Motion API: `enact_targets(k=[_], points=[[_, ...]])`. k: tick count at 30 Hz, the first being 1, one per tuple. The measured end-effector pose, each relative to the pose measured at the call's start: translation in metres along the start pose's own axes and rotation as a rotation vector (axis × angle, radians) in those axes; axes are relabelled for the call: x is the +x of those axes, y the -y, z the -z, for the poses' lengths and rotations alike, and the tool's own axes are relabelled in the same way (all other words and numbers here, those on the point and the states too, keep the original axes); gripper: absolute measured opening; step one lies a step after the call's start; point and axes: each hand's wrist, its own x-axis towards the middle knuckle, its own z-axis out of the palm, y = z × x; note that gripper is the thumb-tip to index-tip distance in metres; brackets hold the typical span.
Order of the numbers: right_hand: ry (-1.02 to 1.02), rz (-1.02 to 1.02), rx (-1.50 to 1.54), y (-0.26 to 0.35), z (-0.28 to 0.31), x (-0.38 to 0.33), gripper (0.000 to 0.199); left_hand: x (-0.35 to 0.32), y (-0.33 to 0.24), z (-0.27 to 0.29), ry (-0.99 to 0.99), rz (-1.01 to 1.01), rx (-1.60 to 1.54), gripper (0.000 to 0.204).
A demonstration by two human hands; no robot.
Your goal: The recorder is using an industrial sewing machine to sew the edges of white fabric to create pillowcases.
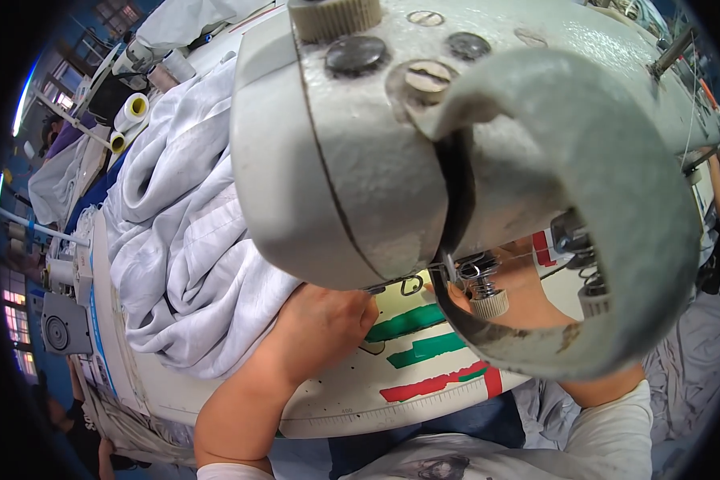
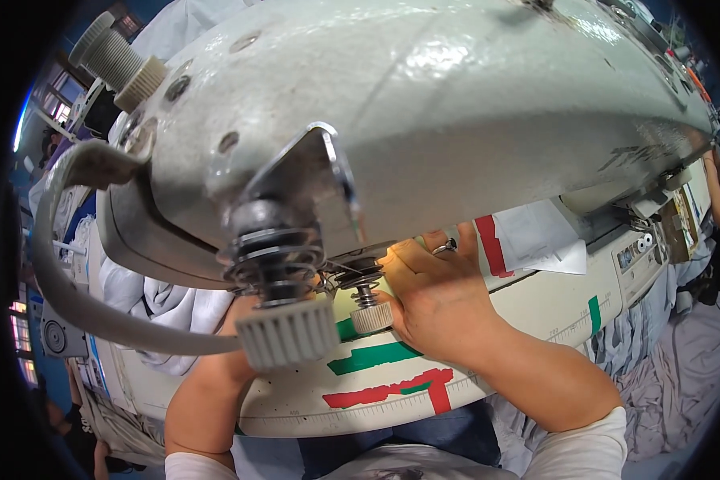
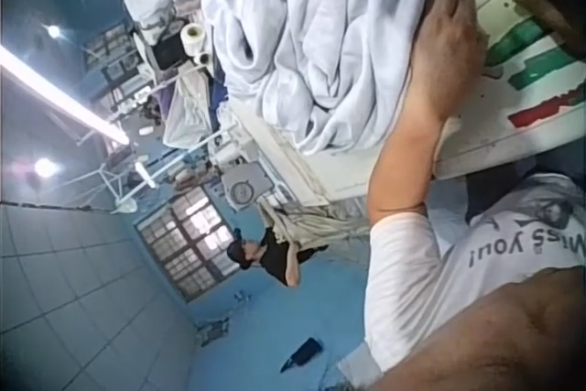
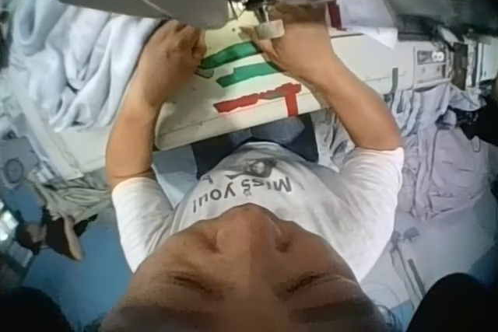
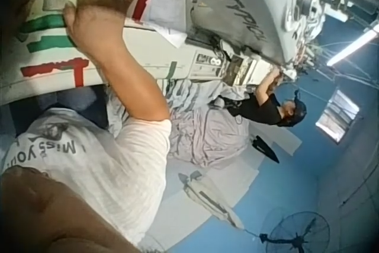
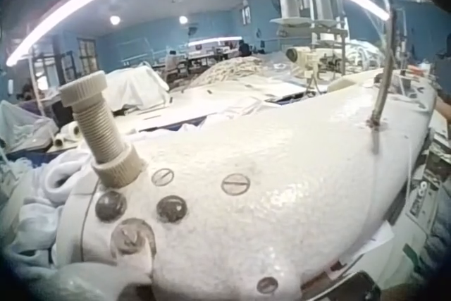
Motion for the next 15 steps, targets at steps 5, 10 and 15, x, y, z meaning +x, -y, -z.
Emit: enact_targets(k=[5, 10, 15], points=[[0.041, -0.043, 0.050, 0.0005, 0.0016, 0.0006, 0.019, 0.0020, 0.0044, -0.0014, -0.004, -0.152, 0.215, 0.008], [0.143, -0.181, 0.207, 0.0026, 0.0012, 0.0002, 0.015, 0.0018, 0.0019, 0.0037, 0.031, -0.301, 0.448, 0.005], [0.132, -0.173, 0.193, 0.0019, -0.0030, -0.0008, 0.013, 0.0042, -0.0031, 0.0061, -0.009, -0.228, 0.319, 0.006]])
